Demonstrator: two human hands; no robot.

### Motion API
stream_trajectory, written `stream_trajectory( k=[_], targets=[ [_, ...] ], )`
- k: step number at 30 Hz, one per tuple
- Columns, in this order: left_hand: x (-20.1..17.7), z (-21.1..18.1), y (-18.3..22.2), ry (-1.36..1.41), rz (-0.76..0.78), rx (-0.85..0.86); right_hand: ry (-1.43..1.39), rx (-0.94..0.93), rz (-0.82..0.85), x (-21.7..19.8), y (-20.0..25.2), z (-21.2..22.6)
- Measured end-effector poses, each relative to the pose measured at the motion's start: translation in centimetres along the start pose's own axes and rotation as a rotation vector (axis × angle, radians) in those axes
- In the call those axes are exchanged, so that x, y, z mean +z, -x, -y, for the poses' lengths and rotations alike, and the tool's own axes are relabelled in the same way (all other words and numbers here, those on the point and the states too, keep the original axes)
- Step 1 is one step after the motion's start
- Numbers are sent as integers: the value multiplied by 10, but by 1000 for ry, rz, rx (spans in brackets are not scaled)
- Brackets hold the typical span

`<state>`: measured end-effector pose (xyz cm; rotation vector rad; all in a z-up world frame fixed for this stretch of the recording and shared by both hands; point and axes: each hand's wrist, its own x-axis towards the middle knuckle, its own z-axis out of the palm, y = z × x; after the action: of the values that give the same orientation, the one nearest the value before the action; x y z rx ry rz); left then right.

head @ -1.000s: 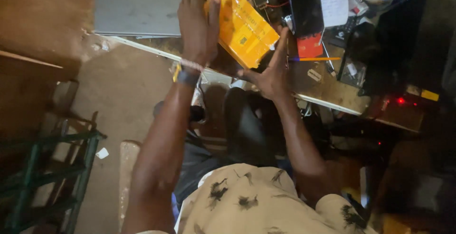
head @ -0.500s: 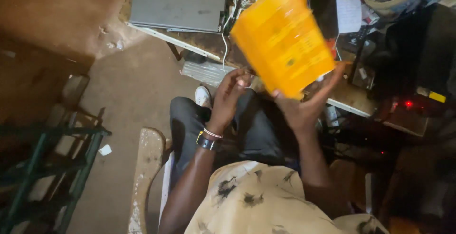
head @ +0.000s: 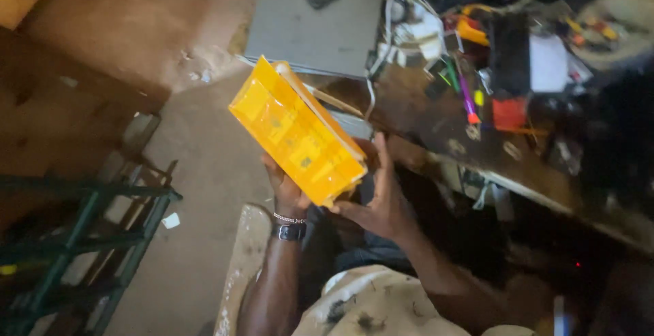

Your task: The person opens a yellow cardboard box by tearing the tape and pulling the flaps apart by hand. They then carry the box to a shelf and place it among other packages and books.

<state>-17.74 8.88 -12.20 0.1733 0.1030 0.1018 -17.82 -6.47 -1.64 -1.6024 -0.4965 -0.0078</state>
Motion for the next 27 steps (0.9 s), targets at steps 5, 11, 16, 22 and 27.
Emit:
stream_trajectory(
  k=[5,11,16,22,27],
  targets=[
    [-37,-20,-65,20,-20,47,-208,115,116,-1,-72,-35],
    [-54,-23,-106,57,-115,109,-50,19,190,-1,-191,-26],
    [2,-23,-132,83,-115,127,207,-70,167,-2,-257,34],
    [83,-48,-162,69,-43,113,-3,223,127,0,-297,117],
    [163,-56,-156,75,-14,51,-85,298,302,-2,-314,159]
  ],
)
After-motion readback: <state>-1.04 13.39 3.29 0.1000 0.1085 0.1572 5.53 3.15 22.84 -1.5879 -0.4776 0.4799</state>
